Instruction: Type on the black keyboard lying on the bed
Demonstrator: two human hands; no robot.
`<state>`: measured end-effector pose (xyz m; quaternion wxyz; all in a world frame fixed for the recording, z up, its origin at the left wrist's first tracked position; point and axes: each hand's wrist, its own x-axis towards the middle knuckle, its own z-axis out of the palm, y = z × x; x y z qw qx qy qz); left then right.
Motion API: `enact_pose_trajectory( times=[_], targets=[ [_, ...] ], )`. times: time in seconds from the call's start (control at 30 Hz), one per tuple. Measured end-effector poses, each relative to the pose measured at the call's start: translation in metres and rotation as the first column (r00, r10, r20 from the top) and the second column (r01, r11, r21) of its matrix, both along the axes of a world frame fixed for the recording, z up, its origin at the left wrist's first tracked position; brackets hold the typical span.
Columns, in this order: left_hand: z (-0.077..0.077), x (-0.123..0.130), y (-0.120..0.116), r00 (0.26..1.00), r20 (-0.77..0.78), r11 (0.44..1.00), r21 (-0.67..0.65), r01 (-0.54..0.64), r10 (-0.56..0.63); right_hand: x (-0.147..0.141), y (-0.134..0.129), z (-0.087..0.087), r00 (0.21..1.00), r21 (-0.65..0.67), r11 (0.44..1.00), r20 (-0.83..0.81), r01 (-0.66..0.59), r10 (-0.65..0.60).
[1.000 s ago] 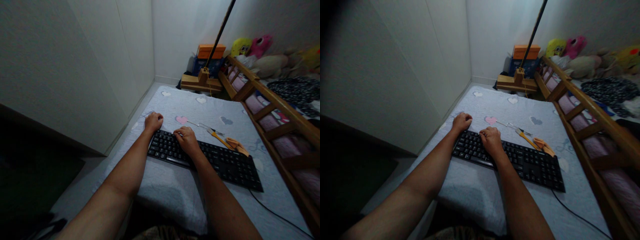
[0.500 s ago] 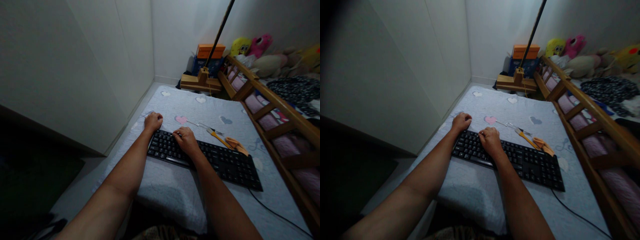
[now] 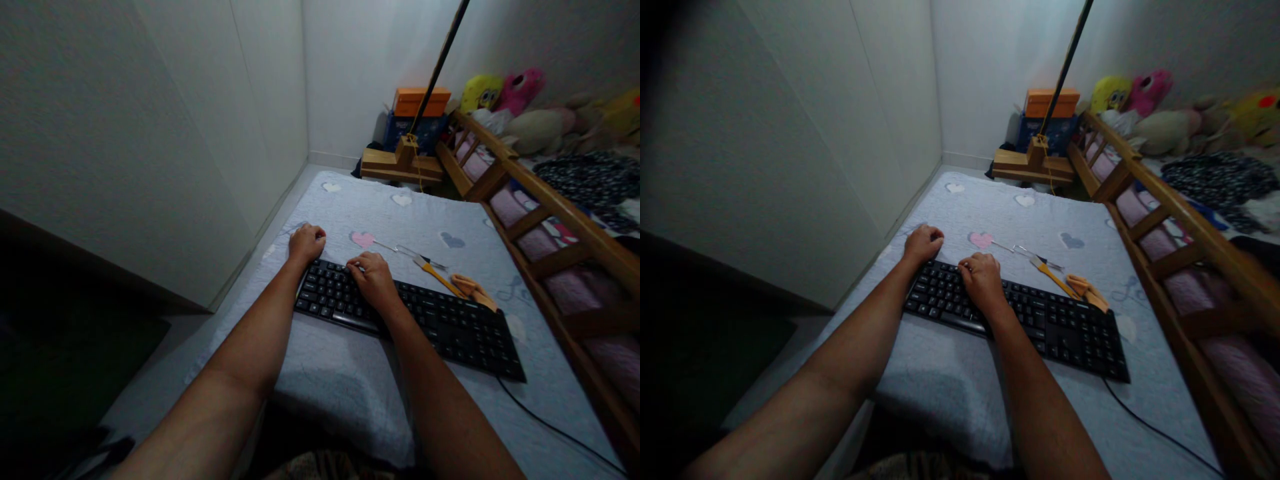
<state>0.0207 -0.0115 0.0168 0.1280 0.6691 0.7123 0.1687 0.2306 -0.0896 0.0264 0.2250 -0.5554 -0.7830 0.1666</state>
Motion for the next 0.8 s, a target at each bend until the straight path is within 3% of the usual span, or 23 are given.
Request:
enact_pose_trajectory(
  times=[0.8],
  targets=[
    [-0.0001, 0.0, 0.0001, 1.0, -0.003, 1.0, 0.006, -0.002, 0.002, 0.0013, -0.0024, -0.0014, 0.998, 0.014, 0.998, -0.021, -0.059, 0.06]
  ],
)
